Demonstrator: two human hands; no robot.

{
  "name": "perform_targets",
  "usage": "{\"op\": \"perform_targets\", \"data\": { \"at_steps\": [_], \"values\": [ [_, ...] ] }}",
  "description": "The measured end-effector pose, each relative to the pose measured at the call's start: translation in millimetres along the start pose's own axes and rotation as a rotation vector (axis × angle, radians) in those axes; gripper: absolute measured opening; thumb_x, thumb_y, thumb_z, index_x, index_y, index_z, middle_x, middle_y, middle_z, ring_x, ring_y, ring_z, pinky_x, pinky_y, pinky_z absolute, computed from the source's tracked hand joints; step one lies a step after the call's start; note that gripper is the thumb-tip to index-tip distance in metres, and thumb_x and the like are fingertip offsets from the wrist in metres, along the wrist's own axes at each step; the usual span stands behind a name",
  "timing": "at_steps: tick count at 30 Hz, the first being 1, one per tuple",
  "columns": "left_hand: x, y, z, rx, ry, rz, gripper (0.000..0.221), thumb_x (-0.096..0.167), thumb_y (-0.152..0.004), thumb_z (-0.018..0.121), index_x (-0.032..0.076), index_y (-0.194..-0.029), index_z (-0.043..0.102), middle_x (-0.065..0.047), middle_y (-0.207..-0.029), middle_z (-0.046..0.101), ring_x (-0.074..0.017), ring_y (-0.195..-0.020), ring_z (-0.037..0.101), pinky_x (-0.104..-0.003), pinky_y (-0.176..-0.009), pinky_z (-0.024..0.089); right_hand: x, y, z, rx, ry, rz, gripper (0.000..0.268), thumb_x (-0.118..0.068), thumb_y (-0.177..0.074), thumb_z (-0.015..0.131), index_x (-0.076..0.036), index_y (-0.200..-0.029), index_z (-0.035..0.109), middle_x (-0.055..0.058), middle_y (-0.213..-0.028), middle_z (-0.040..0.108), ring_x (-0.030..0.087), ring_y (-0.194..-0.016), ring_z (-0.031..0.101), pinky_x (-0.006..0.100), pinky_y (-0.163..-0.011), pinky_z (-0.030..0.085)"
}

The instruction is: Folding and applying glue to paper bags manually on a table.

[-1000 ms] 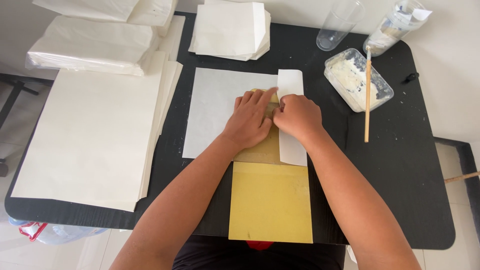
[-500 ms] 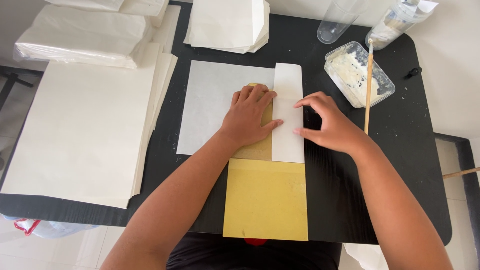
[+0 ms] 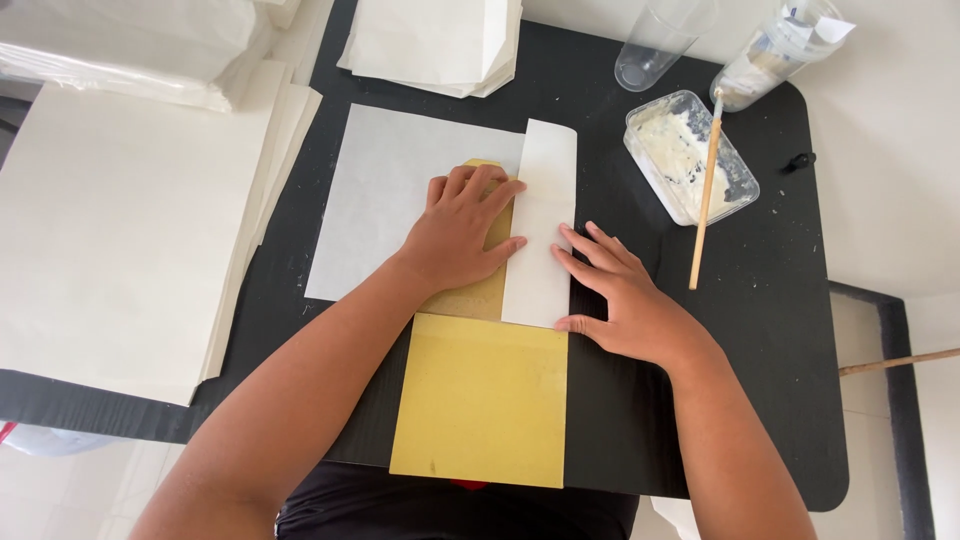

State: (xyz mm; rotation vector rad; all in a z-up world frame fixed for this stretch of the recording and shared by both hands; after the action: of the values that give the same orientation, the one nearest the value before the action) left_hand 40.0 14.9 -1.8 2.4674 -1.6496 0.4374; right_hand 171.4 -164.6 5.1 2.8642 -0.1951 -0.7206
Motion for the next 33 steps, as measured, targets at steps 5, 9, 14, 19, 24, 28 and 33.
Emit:
{"op": "perform_targets", "data": {
  "at_steps": [5,9,14,19,24,28,33],
  "values": [
    [2,1,-2,-0.02,-0.025,-0.001,0.059,0.051,-0.099,0.053,0.022,-0.15,0.048,-0.009,-0.143,0.043,-0.0279,-0.14,0.032,-0.046,-0.115,0.025,3,0,3,-0.014,0.03,0.019,0.09,-0.057,-0.087,0.072,-0.018,-0.16,0.037,0.005,-0.172,0.021,0.038,-0.157,0.01,0.056,-0.125,0.01],
    [8,5,-7,0.014,-0.098,0.018,0.059,0.054,-0.1,0.049,0.022,-0.149,0.049,-0.009,-0.145,0.043,-0.0279,-0.138,0.037,-0.045,-0.113,0.028,2,-1,7,-0.057,-0.01,0.06,0.093,-0.054,-0.09,0.07,-0.019,-0.164,0.025,0.001,-0.173,0.015,0.034,-0.157,0.007,0.056,-0.125,0.007],
    [47,12,17,0.307,-0.378,0.272,0.05,0.034,-0.095,0.066,0.022,-0.143,0.057,-0.001,-0.146,0.054,-0.0222,-0.137,0.048,-0.041,-0.111,0.036,0,-1,5,-0.06,-0.048,0.069,0.088,-0.052,-0.09,0.071,-0.016,-0.16,0.033,0.003,-0.171,0.022,0.033,-0.158,0.011,0.055,-0.126,0.005],
    [71,-4,42,0.209,-0.173,0.353,0.045,0.023,-0.103,0.05,0.01,-0.146,0.054,-0.008,-0.15,0.054,-0.0273,-0.14,0.05,-0.043,-0.115,0.038,0,-1,3,-0.076,-0.026,0.088,0.082,-0.054,-0.09,0.07,-0.013,-0.156,0.043,0.004,-0.169,0.03,0.034,-0.157,0.014,0.054,-0.128,0.004],
    [39,-68,60,0.084,-0.17,0.247,0.064,0.049,-0.109,0.029,0.006,-0.154,0.045,-0.015,-0.159,0.044,-0.0335,-0.147,0.041,-0.049,-0.12,0.032,-9,0,-4,-0.063,-0.066,0.06,0.085,-0.048,-0.091,0.071,-0.015,-0.16,0.034,0.004,-0.17,0.026,0.033,-0.157,0.014,0.055,-0.127,0.004],
    [24,-97,53,0.057,-0.172,0.146,0.07,0.059,-0.108,0.03,0.01,-0.158,0.038,-0.013,-0.163,0.038,-0.0302,-0.151,0.035,-0.048,-0.123,0.026,-3,0,0,-0.061,-0.056,0.056,0.089,-0.052,-0.09,0.072,-0.012,-0.16,0.034,0.007,-0.17,0.025,0.034,-0.157,0.015,0.056,-0.126,0.005],
    [19,-107,50,0.095,-0.171,0.14,0.077,0.066,-0.102,0.034,0.015,-0.16,0.028,0.0,-0.166,0.028,-0.0262,-0.152,0.023,-0.047,-0.123,0.016,2,0,7,-0.07,-0.073,-0.003,0.087,-0.035,-0.094,0.07,-0.012,-0.161,0.019,0.002,-0.172,0.006,0.025,-0.159,0.001,0.049,-0.127,0.0]
  ]
}}
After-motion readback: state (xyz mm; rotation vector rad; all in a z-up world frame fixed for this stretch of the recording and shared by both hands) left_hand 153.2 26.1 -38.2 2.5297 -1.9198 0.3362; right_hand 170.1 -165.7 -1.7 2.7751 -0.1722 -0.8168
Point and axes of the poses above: each hand's wrist, its own y-axis away from the middle knuckle, its own z-axis out of the palm, x = y × z, the point moved 4 cm from there along -y, towards the middle knuckle
